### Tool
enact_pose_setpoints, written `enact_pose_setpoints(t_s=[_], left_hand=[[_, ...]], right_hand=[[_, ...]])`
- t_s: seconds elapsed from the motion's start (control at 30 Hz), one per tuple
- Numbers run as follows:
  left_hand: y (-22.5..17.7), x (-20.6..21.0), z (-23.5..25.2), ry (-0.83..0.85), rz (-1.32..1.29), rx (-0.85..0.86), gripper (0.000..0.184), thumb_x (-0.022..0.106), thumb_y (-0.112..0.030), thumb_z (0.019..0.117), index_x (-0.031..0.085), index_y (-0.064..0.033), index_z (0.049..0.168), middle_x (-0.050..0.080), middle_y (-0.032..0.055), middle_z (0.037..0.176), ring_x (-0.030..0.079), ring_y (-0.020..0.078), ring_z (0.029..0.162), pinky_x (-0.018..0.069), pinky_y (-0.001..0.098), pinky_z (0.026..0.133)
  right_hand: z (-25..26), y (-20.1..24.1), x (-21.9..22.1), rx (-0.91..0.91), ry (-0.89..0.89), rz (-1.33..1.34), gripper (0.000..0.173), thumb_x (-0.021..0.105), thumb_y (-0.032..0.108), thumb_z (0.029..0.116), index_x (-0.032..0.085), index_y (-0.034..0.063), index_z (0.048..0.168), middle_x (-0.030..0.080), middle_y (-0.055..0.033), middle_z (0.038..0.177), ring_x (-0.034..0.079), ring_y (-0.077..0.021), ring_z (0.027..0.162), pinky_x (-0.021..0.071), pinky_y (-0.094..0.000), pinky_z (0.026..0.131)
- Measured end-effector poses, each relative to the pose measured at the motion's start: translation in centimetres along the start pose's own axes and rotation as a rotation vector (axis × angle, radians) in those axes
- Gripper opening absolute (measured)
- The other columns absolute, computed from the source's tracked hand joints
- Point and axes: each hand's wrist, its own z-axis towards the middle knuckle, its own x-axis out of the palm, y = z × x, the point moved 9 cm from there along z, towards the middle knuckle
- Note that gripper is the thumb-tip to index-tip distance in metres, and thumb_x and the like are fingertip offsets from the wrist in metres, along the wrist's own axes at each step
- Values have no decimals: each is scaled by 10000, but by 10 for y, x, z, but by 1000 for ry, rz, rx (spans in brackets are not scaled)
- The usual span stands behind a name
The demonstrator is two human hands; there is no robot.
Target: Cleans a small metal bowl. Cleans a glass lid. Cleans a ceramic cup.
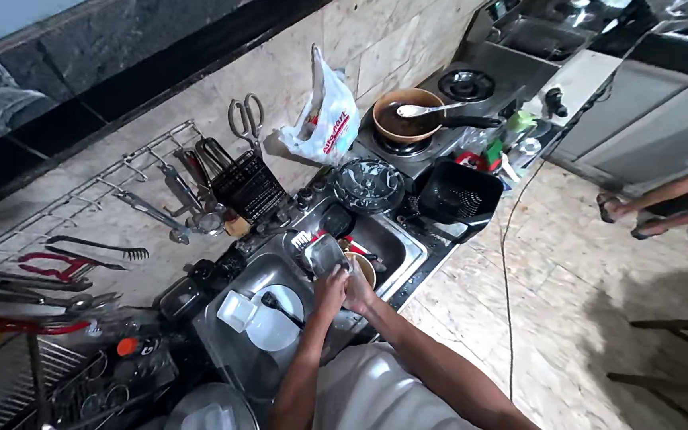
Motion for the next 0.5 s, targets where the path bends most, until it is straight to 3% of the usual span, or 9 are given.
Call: enact_pose_setpoints(t_s=[0.07,0.17,0.23,0.3,0.37,0.4,0.43,0.47,0.5], left_hand=[[-1,7,5,76,134,18,357,614,-26,913,705,-103,1250,659,136,1337,663,330,1173,554,529,956],[-5,22,3,143,276,114,324,599,4,932,710,-79,1225,640,111,1361,579,331,1272,434,512,1105],[-4,26,-4,128,283,195,302,595,-30,947,731,-97,1209,653,94,1341,570,311,1298,383,491,1172],[3,17,-17,-20,167,247,284,594,-196,1017,717,-112,1259,648,121,1365,545,324,1356,348,493,1216],[25,-3,-30,-255,-40,142,455,609,-355,1013,629,-115,1399,527,233,1481,449,401,1427,350,531,1208],[42,-12,-36,-377,-188,61,563,647,-399,977,584,-48,1412,453,286,1515,409,417,1446,362,528,1201],[60,-16,-38,-440,-377,-27,695,666,-421,953,488,34,1448,379,294,1559,365,387,1475,360,491,1209],[78,-11,-38,-437,-614,-120,791,652,-428,954,370,58,1511,346,248,1599,349,314,1492,363,437,1211],[93,1,-36,-381,-873,-209,801,599,-429,984,279,11,1572,365,179,1610,393,236,1466,407,398,1177]], right_hand=[[0,11,1,-122,-12,-192,700,270,696,1034,497,172,1440,661,-85,1276,647,-210,1138,563,-446,924],[9,35,-34,-301,-303,-551,442,539,353,1073,581,7,1347,691,-173,1181,684,-254,1051,584,-449,899],[8,58,-45,-353,-471,-934,378,605,202,1029,603,-60,1302,669,-234,1216,656,-309,1130,536,-472,1001],[6,74,-45,-315,-512,-1319,433,628,232,1015,606,-56,1337,643,-271,1308,614,-377,1255,469,-522,1107],[10,80,-46,-240,-503,-1492,474,618,304,1025,599,-30,1362,640,-271,1316,614,-394,1256,470,-542,1100],[14,80,-49,-204,-484,-1541,505,625,343,1021,602,-29,1362,638,-274,1318,608,-401,1262,467,-546,1100],[20,76,-54,-171,-459,-1570,531,648,384,1001,622,-40,1321,646,-278,1293,615,-408,1244,476,-556,1084],[26,70,-59,-137,-423,-1582,574,679,431,970,635,-47,1284,654,-277,1268,624,-408,1221,486,-566,1068],[32,61,-61,-100,-369,-1572,622,709,472,942,637,-52,1270,656,-276,1257,627,-406,1209,487,-576,1063]])
